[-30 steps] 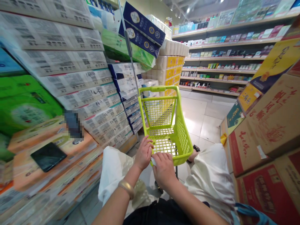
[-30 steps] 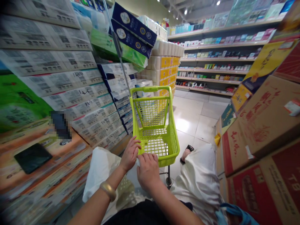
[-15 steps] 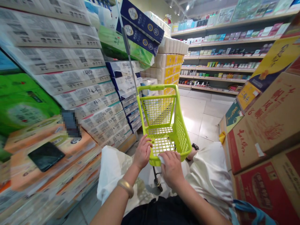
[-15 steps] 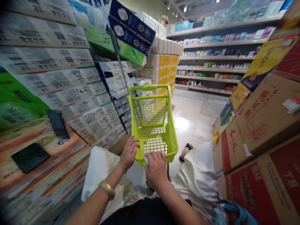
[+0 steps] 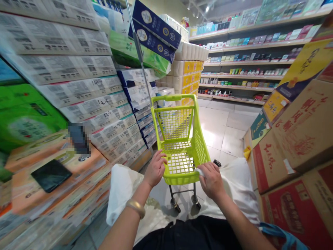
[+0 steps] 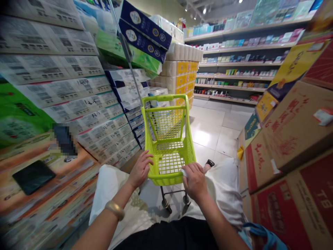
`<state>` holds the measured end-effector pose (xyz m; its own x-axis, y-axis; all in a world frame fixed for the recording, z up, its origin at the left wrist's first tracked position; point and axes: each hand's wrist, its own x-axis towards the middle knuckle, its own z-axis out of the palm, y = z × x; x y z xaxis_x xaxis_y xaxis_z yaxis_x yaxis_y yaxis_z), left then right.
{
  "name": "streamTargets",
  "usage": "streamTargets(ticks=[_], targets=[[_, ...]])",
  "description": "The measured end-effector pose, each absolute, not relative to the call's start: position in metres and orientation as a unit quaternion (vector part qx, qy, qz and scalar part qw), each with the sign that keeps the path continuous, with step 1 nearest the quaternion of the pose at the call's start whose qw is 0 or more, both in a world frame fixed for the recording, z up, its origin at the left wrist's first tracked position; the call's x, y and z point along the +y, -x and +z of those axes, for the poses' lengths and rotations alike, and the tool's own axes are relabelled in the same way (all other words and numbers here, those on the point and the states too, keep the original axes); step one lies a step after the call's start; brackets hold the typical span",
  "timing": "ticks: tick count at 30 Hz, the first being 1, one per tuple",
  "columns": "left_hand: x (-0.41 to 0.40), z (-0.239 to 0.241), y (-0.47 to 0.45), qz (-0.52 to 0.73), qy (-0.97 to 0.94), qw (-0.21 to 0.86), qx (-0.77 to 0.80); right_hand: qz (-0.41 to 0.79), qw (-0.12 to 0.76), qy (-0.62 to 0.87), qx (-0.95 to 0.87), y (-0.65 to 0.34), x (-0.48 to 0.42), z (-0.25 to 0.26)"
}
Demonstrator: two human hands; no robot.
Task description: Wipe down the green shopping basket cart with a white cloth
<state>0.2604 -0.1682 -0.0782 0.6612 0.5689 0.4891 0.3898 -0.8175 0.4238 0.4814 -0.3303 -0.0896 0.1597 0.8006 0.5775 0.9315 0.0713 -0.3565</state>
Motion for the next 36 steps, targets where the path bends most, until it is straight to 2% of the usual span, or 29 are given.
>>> streamTargets(ticks=[12, 17, 21, 25, 30, 33, 36], targets=[[-0.123, -0.07, -0.238, 0.269, -0.916, 0.116, 0.273, -0.071, 0.337, 0.679, -0.648, -0.439, -0.321, -0.086], [-0.134, -0.063, -0.243, 0.351, -0.858, 0.066, 0.369, -0.062, 0.345, 0.658, -0.666, -0.413, -0.315, -0.088], [-0.183, -0.059, -0.271, 0.367, -0.839, 0.186, 0.356, -0.068, 0.354, 0.611, -0.705, -0.403, -0.312, -0.092], [-0.216, -0.057, -0.289, 0.304, -0.814, 0.298, 0.394, -0.066, 0.344, 0.526, -0.775, -0.414, -0.309, -0.089], [-0.217, -0.056, -0.283, 0.284, -0.809, 0.316, 0.407, -0.032, 0.312, 0.443, -0.84, -0.457, -0.3, -0.076], [-0.215, -0.055, -0.28, 0.285, -0.808, 0.322, 0.402, -0.035, 0.358, 0.471, -0.805, -0.483, -0.29, -0.071], [-0.217, -0.057, -0.28, 0.27, -0.835, 0.253, 0.406, -0.056, 0.416, 0.513, -0.748, -0.487, -0.286, -0.071]])
